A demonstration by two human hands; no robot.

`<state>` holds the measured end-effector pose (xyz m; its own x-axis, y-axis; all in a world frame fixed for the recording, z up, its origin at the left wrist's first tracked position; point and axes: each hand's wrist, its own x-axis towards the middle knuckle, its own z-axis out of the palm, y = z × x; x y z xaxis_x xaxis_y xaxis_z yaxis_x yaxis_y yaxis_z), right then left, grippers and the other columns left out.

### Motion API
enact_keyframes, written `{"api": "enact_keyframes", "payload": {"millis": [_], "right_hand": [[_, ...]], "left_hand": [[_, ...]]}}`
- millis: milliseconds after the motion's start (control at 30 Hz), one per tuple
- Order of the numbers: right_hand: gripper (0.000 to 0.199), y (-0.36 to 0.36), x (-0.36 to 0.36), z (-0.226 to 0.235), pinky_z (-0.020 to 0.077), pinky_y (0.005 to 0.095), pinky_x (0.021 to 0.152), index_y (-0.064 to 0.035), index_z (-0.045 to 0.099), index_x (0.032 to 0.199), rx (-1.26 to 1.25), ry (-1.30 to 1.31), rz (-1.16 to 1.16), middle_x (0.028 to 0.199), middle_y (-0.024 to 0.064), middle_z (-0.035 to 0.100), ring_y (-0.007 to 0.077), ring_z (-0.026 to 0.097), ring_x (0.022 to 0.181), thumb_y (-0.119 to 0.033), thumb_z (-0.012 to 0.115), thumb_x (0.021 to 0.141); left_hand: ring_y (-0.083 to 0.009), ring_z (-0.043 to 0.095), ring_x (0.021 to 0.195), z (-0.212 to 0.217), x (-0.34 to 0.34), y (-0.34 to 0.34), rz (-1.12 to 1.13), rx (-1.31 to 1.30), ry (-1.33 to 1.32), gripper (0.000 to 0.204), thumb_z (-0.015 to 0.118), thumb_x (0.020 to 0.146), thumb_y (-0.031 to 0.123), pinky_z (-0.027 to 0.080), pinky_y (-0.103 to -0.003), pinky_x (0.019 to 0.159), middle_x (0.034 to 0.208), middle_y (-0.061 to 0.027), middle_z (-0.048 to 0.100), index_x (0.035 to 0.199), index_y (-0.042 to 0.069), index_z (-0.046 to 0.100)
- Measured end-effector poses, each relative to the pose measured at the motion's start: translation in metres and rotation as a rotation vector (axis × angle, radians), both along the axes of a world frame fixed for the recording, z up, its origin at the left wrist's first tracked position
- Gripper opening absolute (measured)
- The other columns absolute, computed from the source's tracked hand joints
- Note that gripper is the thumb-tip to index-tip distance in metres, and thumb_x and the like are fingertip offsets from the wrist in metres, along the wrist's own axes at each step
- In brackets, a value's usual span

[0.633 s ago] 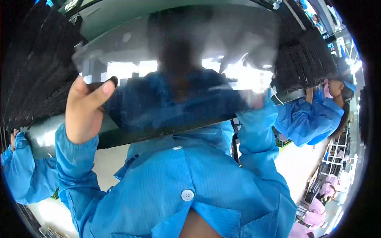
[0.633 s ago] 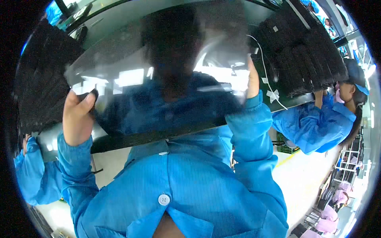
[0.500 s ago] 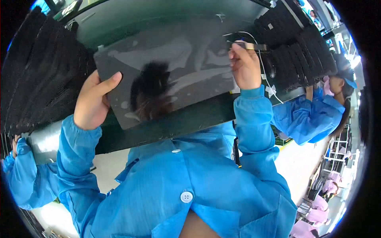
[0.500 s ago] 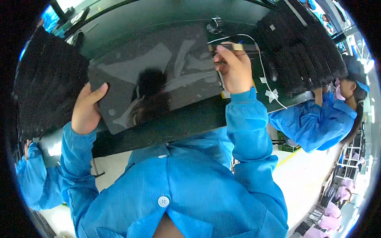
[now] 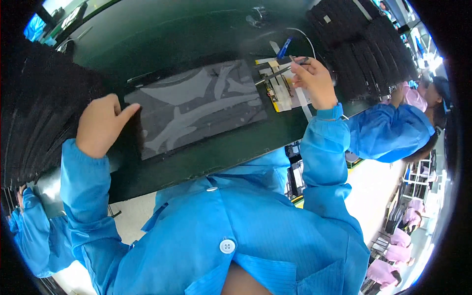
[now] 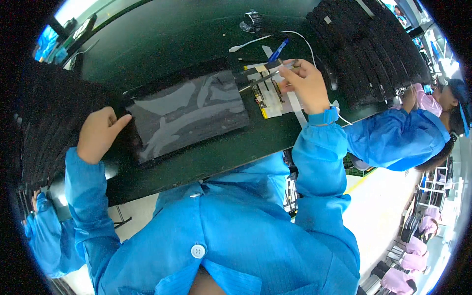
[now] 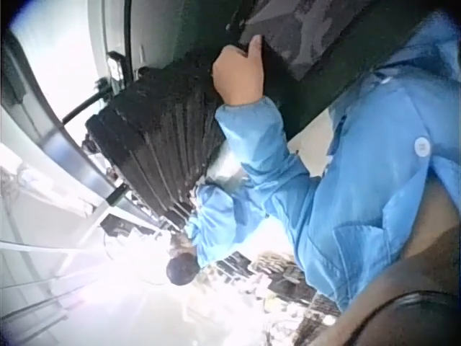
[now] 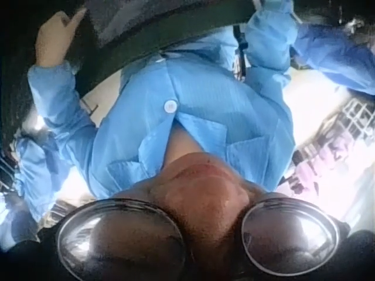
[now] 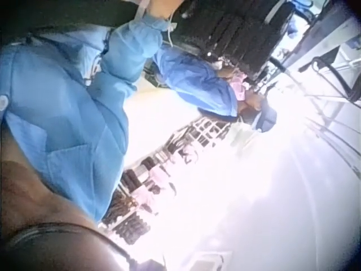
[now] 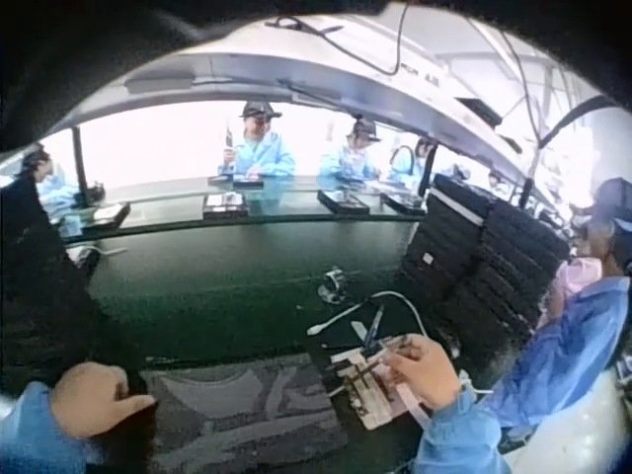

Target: Testing the screen and digitizer of tablet devices on an assembly line.

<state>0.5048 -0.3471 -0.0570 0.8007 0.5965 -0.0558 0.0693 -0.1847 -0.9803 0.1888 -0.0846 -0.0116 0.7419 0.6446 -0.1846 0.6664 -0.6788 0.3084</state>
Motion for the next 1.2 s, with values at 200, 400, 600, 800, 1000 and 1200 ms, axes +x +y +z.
{"api": "enact_keyframes", "payload": {"millis": [200, 400, 600, 800, 1000, 1200], "right_hand": [[0.024, -0.023, 0.018, 0.003, 0.0486, 0.0236, 0.059, 0.0018, 0.054, 0.103, 0.059, 0.127, 0.102, 0.083, 0.0072, 0.06, 0.0116, 0.058, 0.07, -0.011, 0.06, 0.084], [0.022, -0.004, 0.017, 0.01, 0.0501, 0.0236, 0.061, 0.0023, 0.057, 0.101, -0.121, -0.02, 0.199, 0.081, 0.0086, 0.061, 0.0126, 0.059, 0.069, -0.013, 0.059, 0.084], [0.018, 0.008, 0.033, 0.015, 0.0503, 0.0233, 0.06, 0.0018, 0.058, 0.096, -0.379, -0.085, 0.507, 0.079, 0.0078, 0.062, 0.0121, 0.061, 0.068, -0.011, 0.059, 0.083], [0.016, 0.034, 0.039, 0.034, 0.0475, 0.0209, 0.059, -0.0002, 0.059, 0.093, -0.513, -0.051, 0.954, 0.081, 0.0059, 0.063, 0.0095, 0.06, 0.069, -0.011, 0.061, 0.082], [0.017, 0.044, 0.038, 0.035, 0.0482, 0.0207, 0.061, -0.0013, 0.058, 0.092, -0.241, 0.167, 1.096, 0.081, 0.0059, 0.064, 0.0089, 0.06, 0.069, -0.01, 0.065, 0.08], [0.019, 0.038, 0.046, 0.018, 0.0498, 0.0211, 0.062, 0.0004, 0.056, 0.09, -0.162, 0.273, 1.016, 0.08, 0.0076, 0.064, 0.0108, 0.062, 0.069, -0.011, 0.067, 0.079]], "left_hand": [[-0.0316, 0.056, 0.092, -0.002, 0.076, -0.069, -0.822, 0.156, -0.348, 0.033, 0.063, 0.078, 0.029, 0.048, -0.037, 0.077, 0.106, -0.0135, 0.053, 0.1, 0.005, 0.055], [-0.0236, 0.058, 0.079, -0.033, 0.128, -0.1, -1.021, 0.293, -0.416, 0.029, 0.062, 0.077, 0.03, 0.051, -0.035, 0.058, 0.103, -0.0083, 0.051, 0.095, 0.009, 0.053], [-0.0243, 0.058, 0.076, -0.04, 0.117, -0.085, -0.922, 0.291, -0.408, 0.027, 0.063, 0.076, 0.029, 0.051, -0.035, 0.058, 0.103, -0.008, 0.051, 0.094, 0.01, 0.054], [-0.0245, 0.058, 0.08, -0.022, 0.117, -0.084, -0.927, 0.311, -0.288, 0.03, 0.065, 0.075, 0.028, 0.049, -0.034, 0.064, 0.098, -0.0086, 0.054, 0.095, 0.008, 0.055], [-0.0285, 0.056, 0.086, -0.03, 0.163, -0.104, -0.817, 0.18, -0.626, 0.029, 0.067, 0.075, 0.021, 0.045, -0.037, 0.074, 0.093, -0.0112, 0.058, 0.095, 0.005, 0.056], [-0.03, 0.058, 0.079, -0.042, 0.183, -0.109, -0.652, -0.136, -0.618, 0.024, 0.067, 0.074, 0.018, 0.046, -0.037, 0.071, 0.086, -0.0108, 0.061, 0.092, 0.005, 0.059]]}}
